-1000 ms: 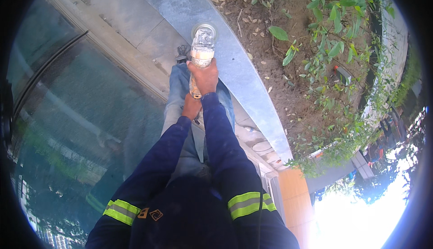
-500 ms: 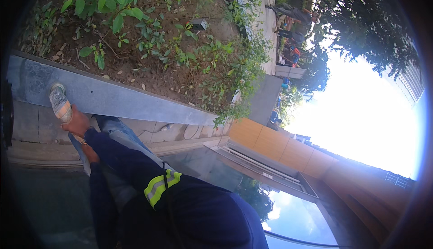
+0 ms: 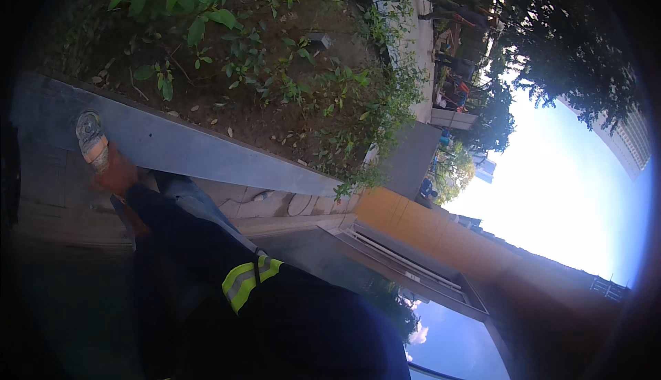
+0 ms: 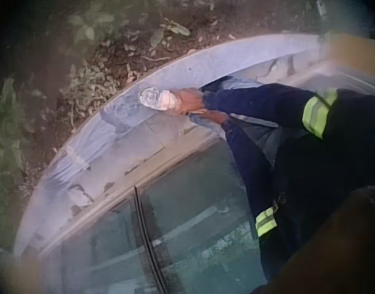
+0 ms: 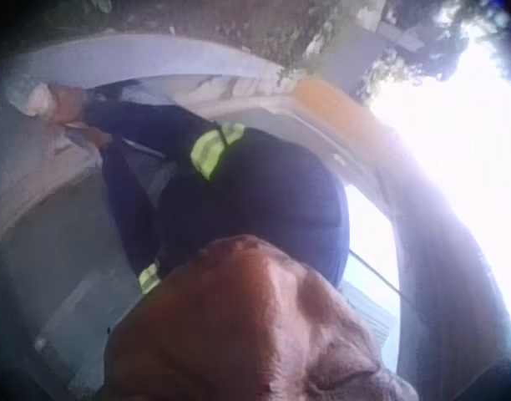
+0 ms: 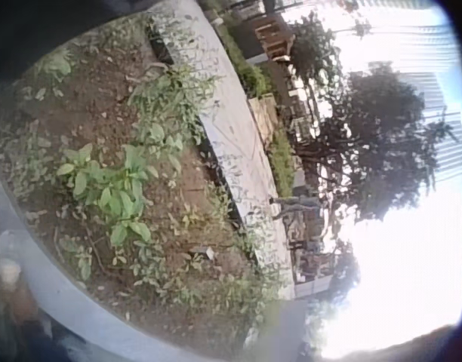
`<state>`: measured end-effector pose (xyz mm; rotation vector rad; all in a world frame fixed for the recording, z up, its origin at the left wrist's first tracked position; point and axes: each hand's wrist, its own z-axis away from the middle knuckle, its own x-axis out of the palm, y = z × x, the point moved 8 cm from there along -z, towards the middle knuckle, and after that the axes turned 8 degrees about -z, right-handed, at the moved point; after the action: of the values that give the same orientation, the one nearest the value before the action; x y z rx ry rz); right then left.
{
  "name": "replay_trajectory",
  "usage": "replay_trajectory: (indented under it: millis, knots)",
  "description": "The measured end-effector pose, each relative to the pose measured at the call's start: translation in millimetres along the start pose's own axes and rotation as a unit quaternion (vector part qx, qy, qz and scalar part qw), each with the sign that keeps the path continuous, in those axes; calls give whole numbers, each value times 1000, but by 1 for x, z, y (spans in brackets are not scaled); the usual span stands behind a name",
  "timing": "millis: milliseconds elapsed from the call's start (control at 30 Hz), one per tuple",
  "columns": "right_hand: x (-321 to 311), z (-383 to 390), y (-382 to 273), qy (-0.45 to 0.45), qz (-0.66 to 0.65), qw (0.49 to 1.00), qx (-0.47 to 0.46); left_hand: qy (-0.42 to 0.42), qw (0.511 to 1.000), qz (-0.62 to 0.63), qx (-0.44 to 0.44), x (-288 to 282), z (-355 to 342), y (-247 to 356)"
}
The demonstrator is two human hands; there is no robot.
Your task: The person uses an angle grinder to smooth a concrete curb edge. They hold the tool with both hands and move it along the curb surface, generating dust. The person adjusts their stance and tool angle as they progress along the edge.
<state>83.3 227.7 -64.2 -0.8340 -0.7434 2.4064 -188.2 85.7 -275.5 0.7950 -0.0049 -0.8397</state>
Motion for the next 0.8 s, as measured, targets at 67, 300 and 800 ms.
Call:
replay_trajectory:
  millis: [67,300,800]
  knots:
    - [1,15,-2,-43,18,999,9,-23,999,-49,-5,-13,31,19]
    - [-68,18,51,67,41,995,58,-110,978,-21,-178,12,95,228]
    - [-26,16,25,6,49,999,10,-69,985,90,-133,-15,79,232]
